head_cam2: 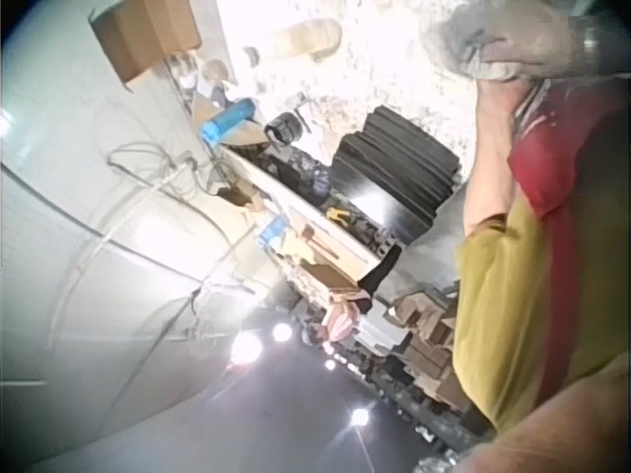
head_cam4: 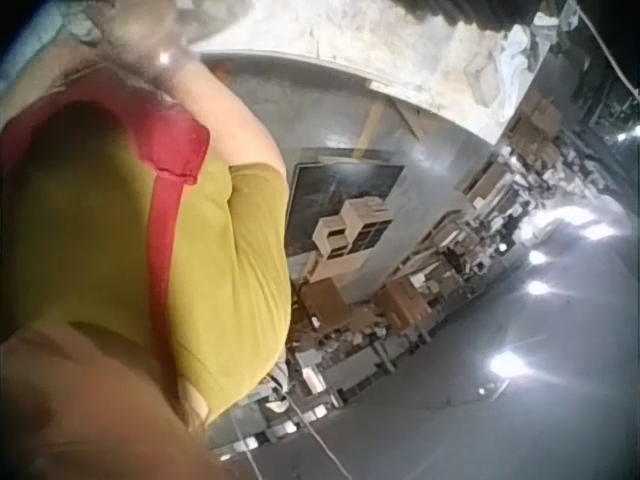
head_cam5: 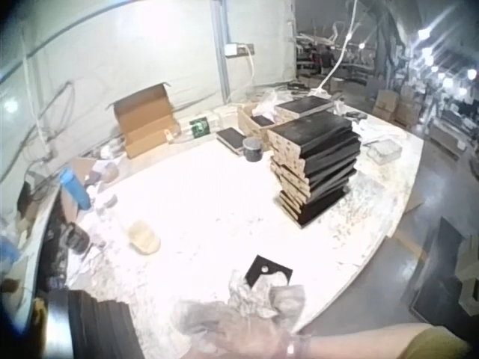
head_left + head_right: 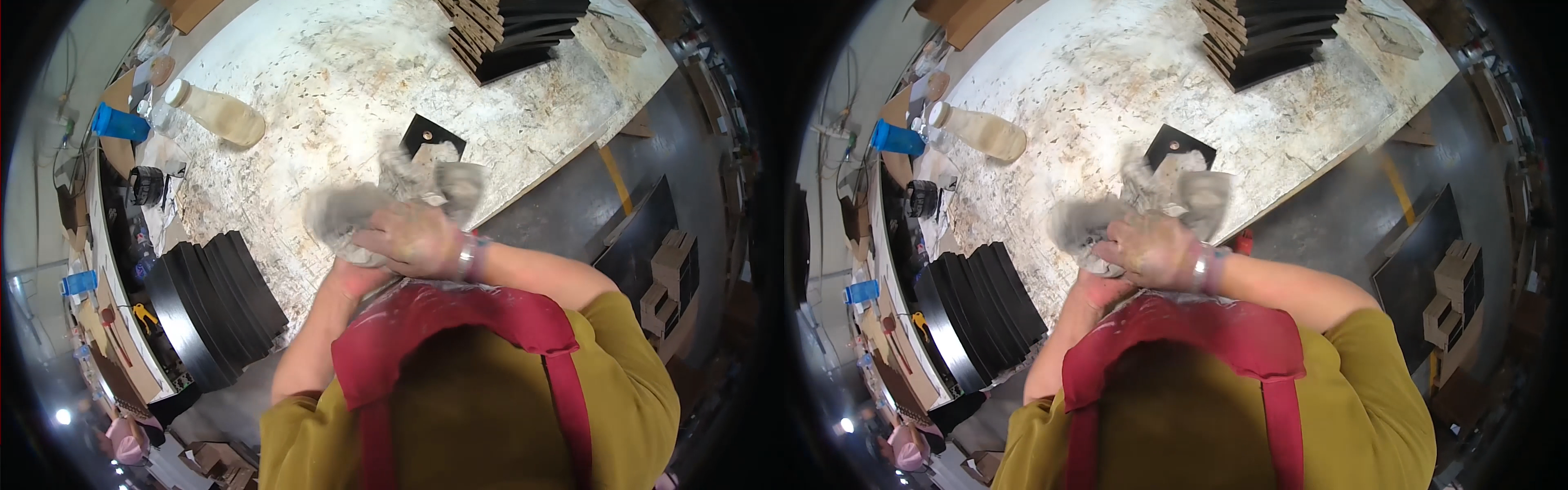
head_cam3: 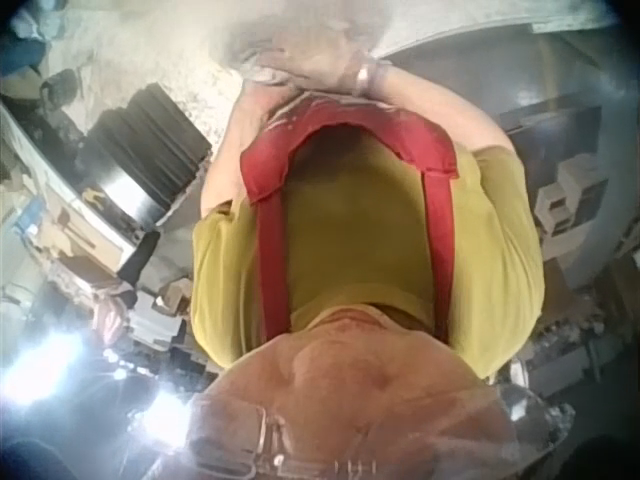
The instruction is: The person scrapes the edges and surfaces of black wooden panels with a small blade and then wipes them with a cloth dampened from a plastic bottle.
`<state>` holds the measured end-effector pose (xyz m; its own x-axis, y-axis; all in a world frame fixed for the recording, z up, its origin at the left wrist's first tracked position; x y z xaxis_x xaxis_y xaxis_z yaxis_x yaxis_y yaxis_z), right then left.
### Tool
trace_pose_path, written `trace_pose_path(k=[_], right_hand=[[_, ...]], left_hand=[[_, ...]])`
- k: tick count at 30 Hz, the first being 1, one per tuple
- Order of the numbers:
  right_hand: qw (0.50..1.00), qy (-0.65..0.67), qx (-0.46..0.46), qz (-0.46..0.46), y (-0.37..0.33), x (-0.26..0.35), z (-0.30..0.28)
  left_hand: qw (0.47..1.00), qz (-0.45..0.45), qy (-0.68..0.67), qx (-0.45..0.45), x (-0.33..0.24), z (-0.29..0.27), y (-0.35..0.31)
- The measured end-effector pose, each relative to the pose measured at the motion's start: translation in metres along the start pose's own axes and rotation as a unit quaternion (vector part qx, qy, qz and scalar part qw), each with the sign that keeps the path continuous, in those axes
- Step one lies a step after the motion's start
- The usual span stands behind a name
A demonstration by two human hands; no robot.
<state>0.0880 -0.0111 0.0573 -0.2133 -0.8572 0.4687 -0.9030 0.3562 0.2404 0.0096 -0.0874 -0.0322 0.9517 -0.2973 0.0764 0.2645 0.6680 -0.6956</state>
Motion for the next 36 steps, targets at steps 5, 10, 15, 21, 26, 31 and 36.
trace_pose_path(k=[5,10,15,21,26,31,36], right_hand=[[0.956,-0.131,0.035,0.260,0.026,-0.131,-0.010],[0.960,-0.001,-0.124,0.251,0.004,-0.186,-0.057],[0.998,-0.014,0.047,-0.047,0.019,-0.021,0.029],[0.947,-0.009,-0.078,0.313,0.044,-0.210,-0.032],[0.996,-0.027,0.088,0.010,0.054,-0.061,0.005],[0.962,-0.078,0.119,0.232,0.083,-0.120,-0.016],[0.981,-0.008,0.049,0.189,0.065,-0.109,-0.027]], left_hand=[[0.811,0.194,0.541,0.106,0.014,0.021,-0.013],[0.977,0.023,0.172,0.127,0.014,0.010,-0.011],[0.857,0.194,0.459,0.131,0.005,-0.036,0.006],[0.976,0.025,0.145,0.158,0.015,-0.016,0.001],[0.990,0.024,0.087,0.112,0.012,-0.023,-0.005],[0.995,0.018,0.049,0.080,0.016,-0.019,-0.010],[0.988,0.050,0.084,0.121,0.009,-0.021,-0.005]])
Point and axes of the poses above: each hand's wrist, its own y-axis towards the middle knuckle, its own z-axis out of the palm, x = y × z, the point moved 5 cm from there along y, towards the middle knuckle, and after that the axes turned 2 degrees about -x, right-handed, at the moved point
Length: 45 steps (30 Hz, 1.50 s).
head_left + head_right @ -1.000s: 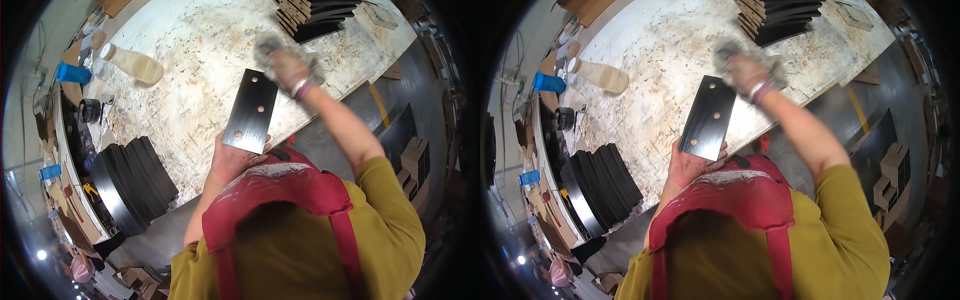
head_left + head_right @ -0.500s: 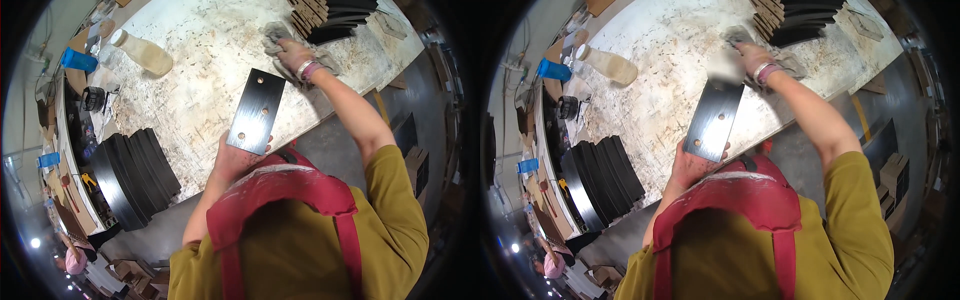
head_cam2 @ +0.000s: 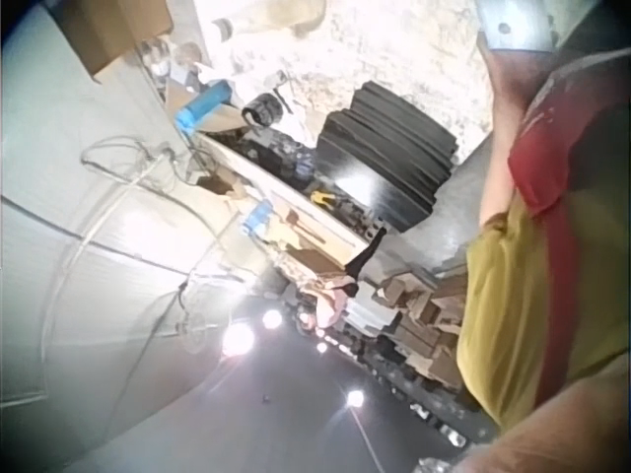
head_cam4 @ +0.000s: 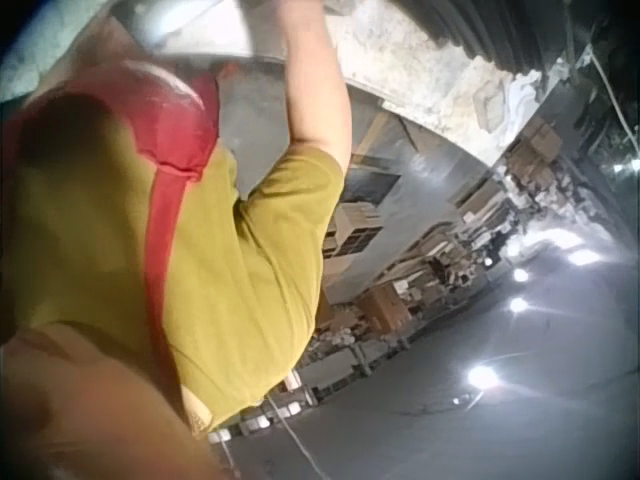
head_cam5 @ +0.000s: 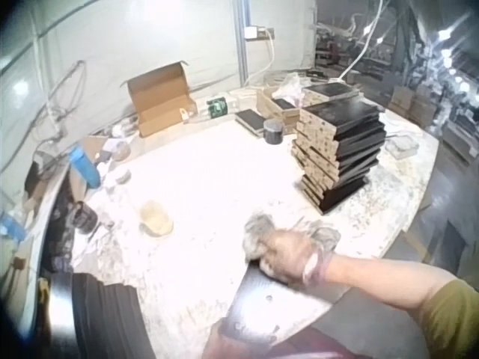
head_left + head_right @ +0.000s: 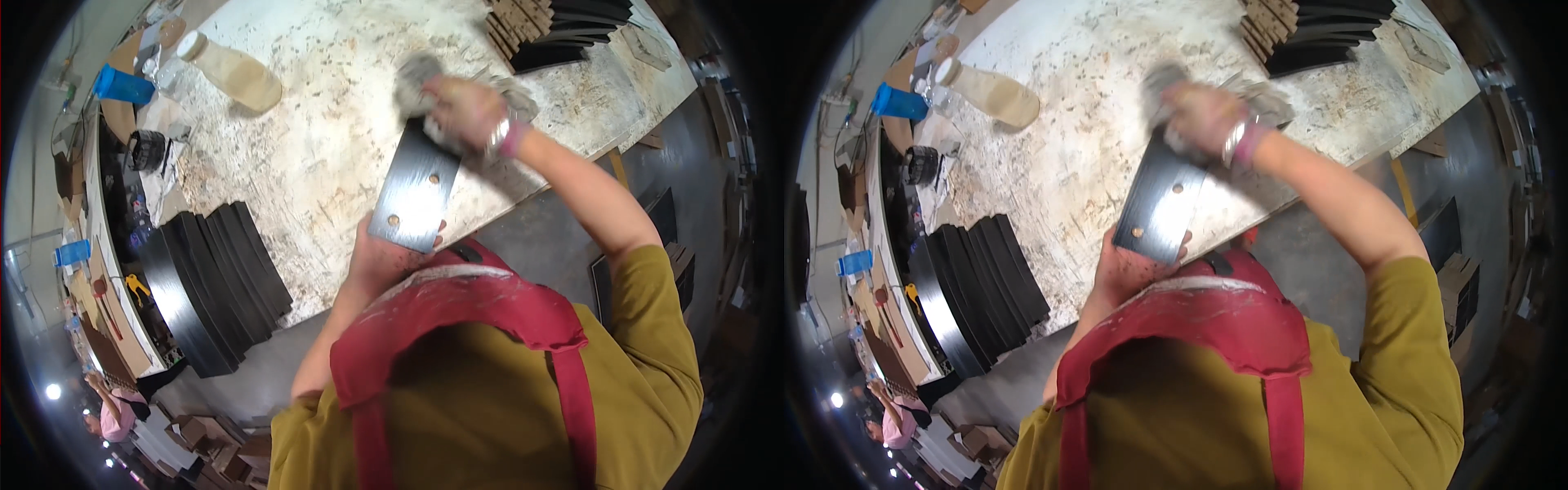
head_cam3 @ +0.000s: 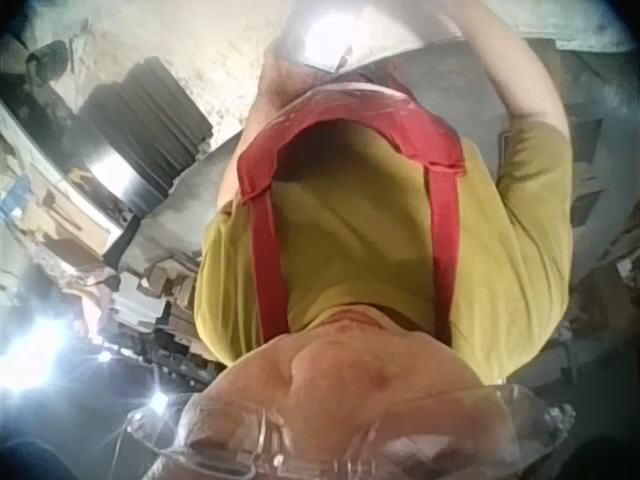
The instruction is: The person scrapes the edges and surfaces of black wooden panels with a small blade and then wipes them with a cloth dampened from a plastic bottle.
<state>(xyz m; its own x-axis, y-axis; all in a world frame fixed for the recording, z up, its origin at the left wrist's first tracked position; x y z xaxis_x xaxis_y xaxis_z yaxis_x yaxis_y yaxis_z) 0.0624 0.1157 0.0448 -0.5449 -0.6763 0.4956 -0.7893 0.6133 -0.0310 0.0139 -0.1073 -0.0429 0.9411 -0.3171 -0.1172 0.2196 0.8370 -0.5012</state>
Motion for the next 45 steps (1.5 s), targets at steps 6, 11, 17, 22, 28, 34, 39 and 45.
trace_pose_path(k=[6,11,17,22,28,34,39,45], right_hand=[[0.970,-0.057,-0.051,-0.230,-0.074,0.034,0.063],[0.986,-0.051,-0.146,-0.062,-0.020,-0.059,-0.012],[0.960,0.010,-0.040,-0.278,-0.096,0.056,0.071],[0.987,-0.045,-0.153,-0.020,-0.025,-0.078,0.036],[0.981,0.132,-0.104,0.102,-0.029,-0.174,0.016],[0.984,-0.005,-0.177,-0.018,-0.031,-0.147,0.008],[0.984,0.043,-0.170,-0.020,-0.034,-0.133,0.008],[0.973,-0.075,-0.219,-0.008,-0.045,-0.176,0.014]], left_hand=[[0.996,0.039,0.078,0.000,-0.003,-0.009,0.005],[0.999,0.012,0.048,-0.006,-0.002,0.009,0.003],[0.855,0.294,0.427,0.015,-0.014,0.013,0.002],[0.998,0.009,-0.046,0.048,0.002,0.008,-0.001],[0.966,0.186,0.134,-0.121,-0.021,0.015,-0.073],[0.688,0.485,0.441,-0.312,-0.049,0.090,-0.239],[0.231,0.480,0.606,-0.591,-0.054,0.098,-0.325],[0.120,0.373,0.664,-0.637,-0.078,0.074,-0.290]])
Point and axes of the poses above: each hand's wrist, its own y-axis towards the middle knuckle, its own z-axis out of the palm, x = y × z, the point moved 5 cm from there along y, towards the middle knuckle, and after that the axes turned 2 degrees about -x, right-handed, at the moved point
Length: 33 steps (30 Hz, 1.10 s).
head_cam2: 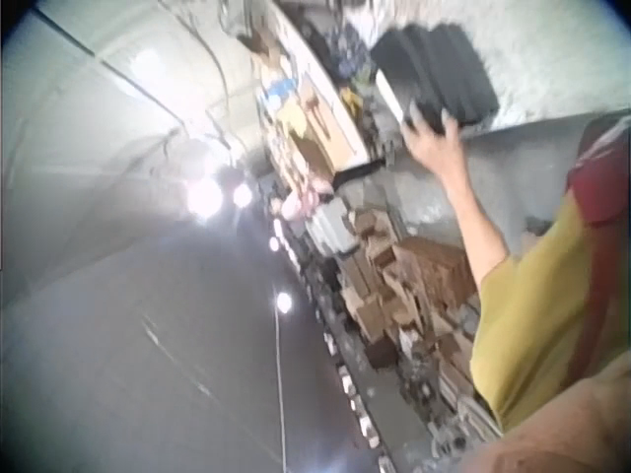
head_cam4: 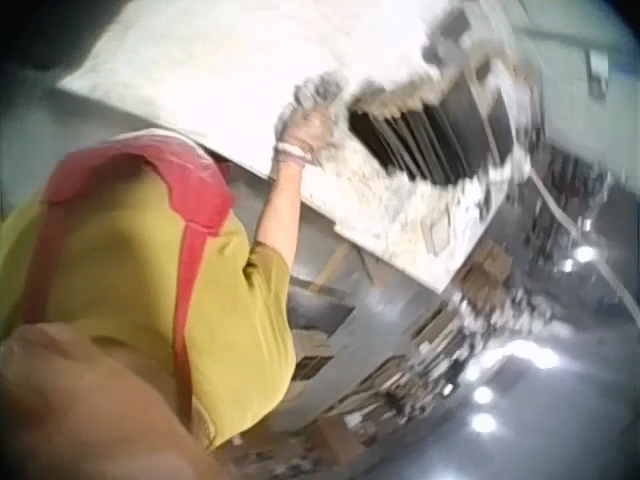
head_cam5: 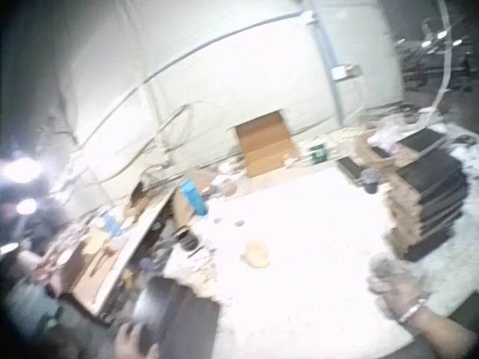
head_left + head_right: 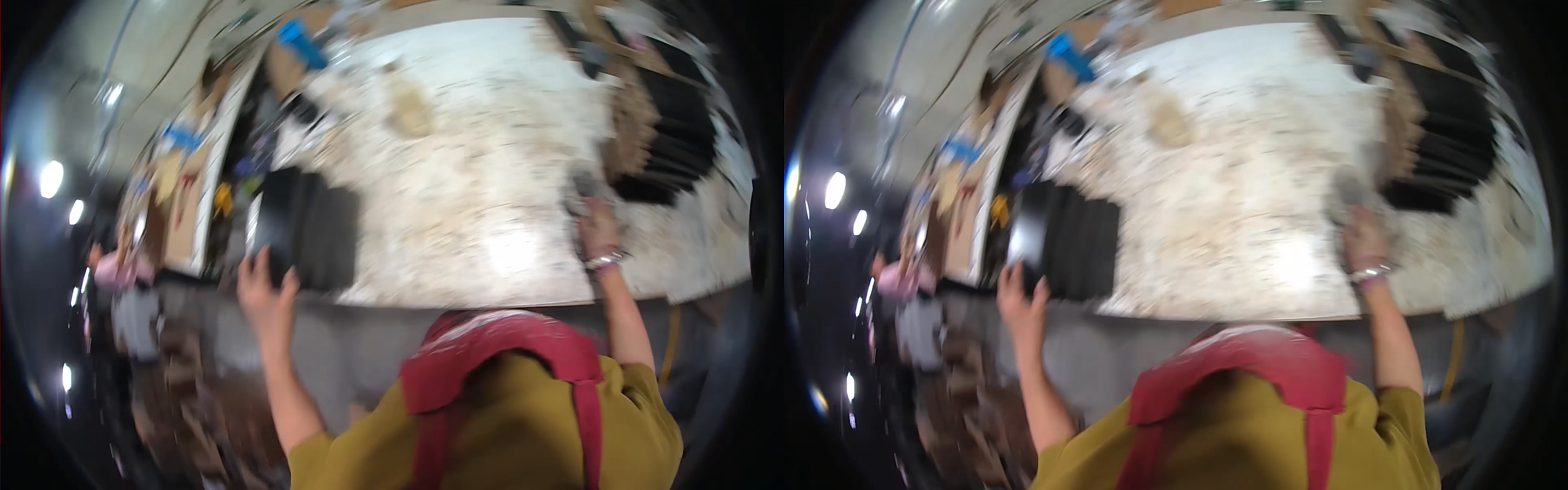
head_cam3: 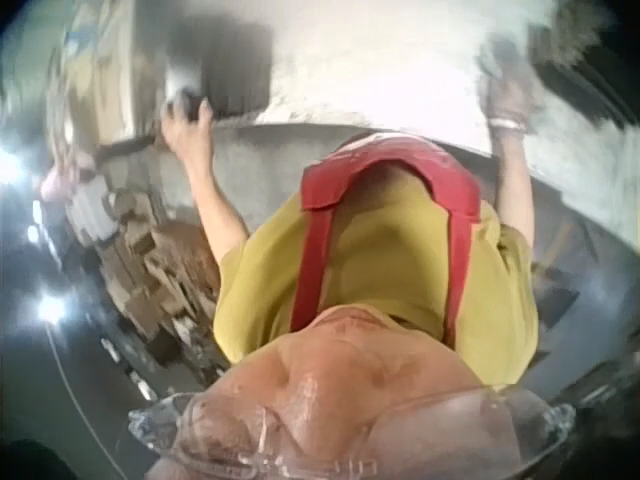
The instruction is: The person scrapes the edges and surfaces of black wooden panels with a small blade and then wipes them with a cloth dampened from a plastic bottle.
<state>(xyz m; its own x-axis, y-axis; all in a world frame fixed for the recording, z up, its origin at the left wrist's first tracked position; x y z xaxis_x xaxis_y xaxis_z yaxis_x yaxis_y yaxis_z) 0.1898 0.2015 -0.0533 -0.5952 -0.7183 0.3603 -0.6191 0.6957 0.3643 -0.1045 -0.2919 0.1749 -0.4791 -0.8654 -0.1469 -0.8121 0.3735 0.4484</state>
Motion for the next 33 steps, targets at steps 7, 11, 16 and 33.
trace_pose_path(k=[7,11,16,33], right_hand=[[0.973,0.221,0.058,0.044,0.004,0.055,-0.031],[0.965,0.240,0.084,0.060,-0.032,0.036,-0.060],[0.969,0.227,0.083,0.058,-0.057,0.021,-0.078],[0.960,0.258,0.091,0.066,-0.072,-0.009,-0.044]], left_hand=[[0.973,0.105,-0.206,-0.015,-0.069,-0.022,0.016],[0.853,0.146,-0.480,0.147,-0.231,0.046,0.071],[0.785,0.346,-0.464,0.223,-0.447,0.081,0.109],[0.761,0.238,-0.594,0.110,-0.359,0.098,0.071]])
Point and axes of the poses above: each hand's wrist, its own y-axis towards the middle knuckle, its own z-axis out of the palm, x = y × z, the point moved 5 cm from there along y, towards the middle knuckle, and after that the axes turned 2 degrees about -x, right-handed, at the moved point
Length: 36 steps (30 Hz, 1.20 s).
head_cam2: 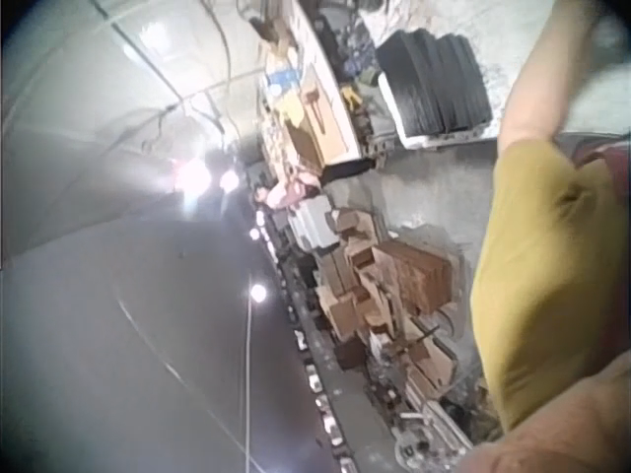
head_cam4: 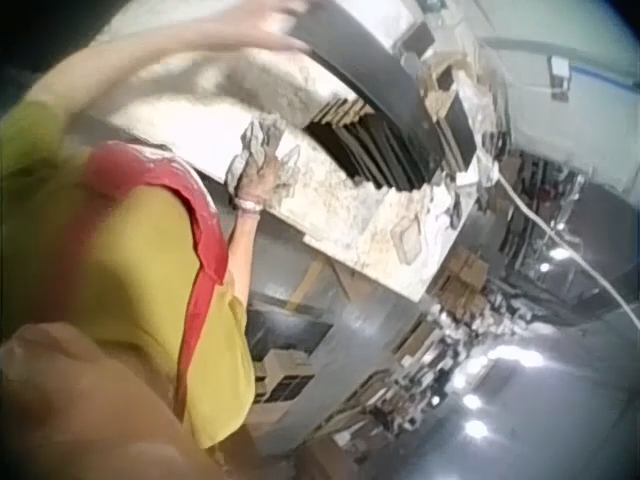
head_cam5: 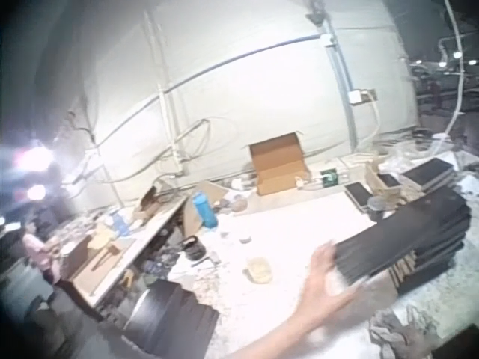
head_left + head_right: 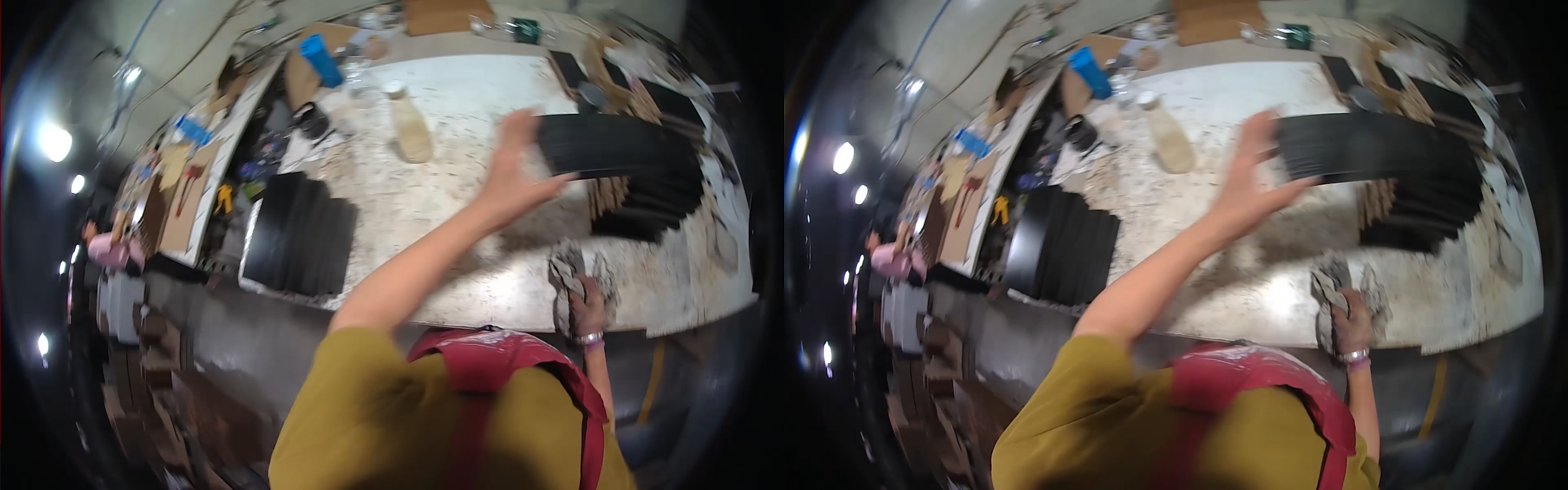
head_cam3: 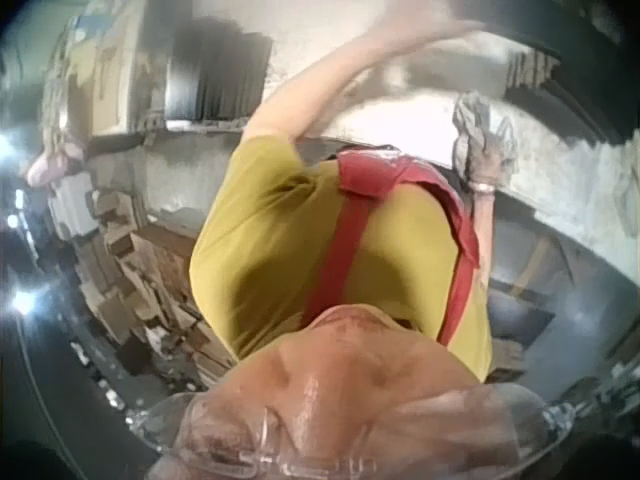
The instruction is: The person scrapes the edges and surfaces of black wooden panels with a small blade and then wipes them with a cloth dampened from a plastic bottle.
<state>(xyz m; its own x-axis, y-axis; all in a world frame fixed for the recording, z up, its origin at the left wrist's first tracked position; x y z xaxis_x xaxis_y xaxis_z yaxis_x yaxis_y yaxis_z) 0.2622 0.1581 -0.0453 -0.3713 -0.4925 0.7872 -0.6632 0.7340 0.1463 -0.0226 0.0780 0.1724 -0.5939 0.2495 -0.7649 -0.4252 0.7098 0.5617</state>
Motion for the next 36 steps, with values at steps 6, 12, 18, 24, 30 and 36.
trace_pose_path(k=[6,12,18,24,30,36], right_hand=[[0.975,0.107,-0.123,0.149,0.018,-0.009,-0.037],[1.000,0.006,-0.027,-0.015,0.047,0.169,-0.002],[0.945,-0.205,0.158,-0.200,0.048,0.217,0.160],[0.979,-0.202,0.010,0.036,0.133,0.103,0.046],[0.954,-0.131,0.157,-0.221,0.033,0.194,0.185],[0.976,-0.213,0.005,-0.034,0.130,0.113,0.082]], left_hand=[[0.978,-0.207,0.035,-0.007,0.059,-0.079,-0.184],[0.950,-0.173,0.238,0.109,0.086,-0.068,-0.242],[0.957,-0.132,0.237,0.103,0.096,-0.068,-0.252],[0.965,-0.099,0.233,0.074,0.098,-0.067,-0.255],[0.955,-0.100,0.262,0.101,0.108,-0.062,-0.261],[0.955,-0.081,0.271,0.086,0.103,-0.063,-0.248]])
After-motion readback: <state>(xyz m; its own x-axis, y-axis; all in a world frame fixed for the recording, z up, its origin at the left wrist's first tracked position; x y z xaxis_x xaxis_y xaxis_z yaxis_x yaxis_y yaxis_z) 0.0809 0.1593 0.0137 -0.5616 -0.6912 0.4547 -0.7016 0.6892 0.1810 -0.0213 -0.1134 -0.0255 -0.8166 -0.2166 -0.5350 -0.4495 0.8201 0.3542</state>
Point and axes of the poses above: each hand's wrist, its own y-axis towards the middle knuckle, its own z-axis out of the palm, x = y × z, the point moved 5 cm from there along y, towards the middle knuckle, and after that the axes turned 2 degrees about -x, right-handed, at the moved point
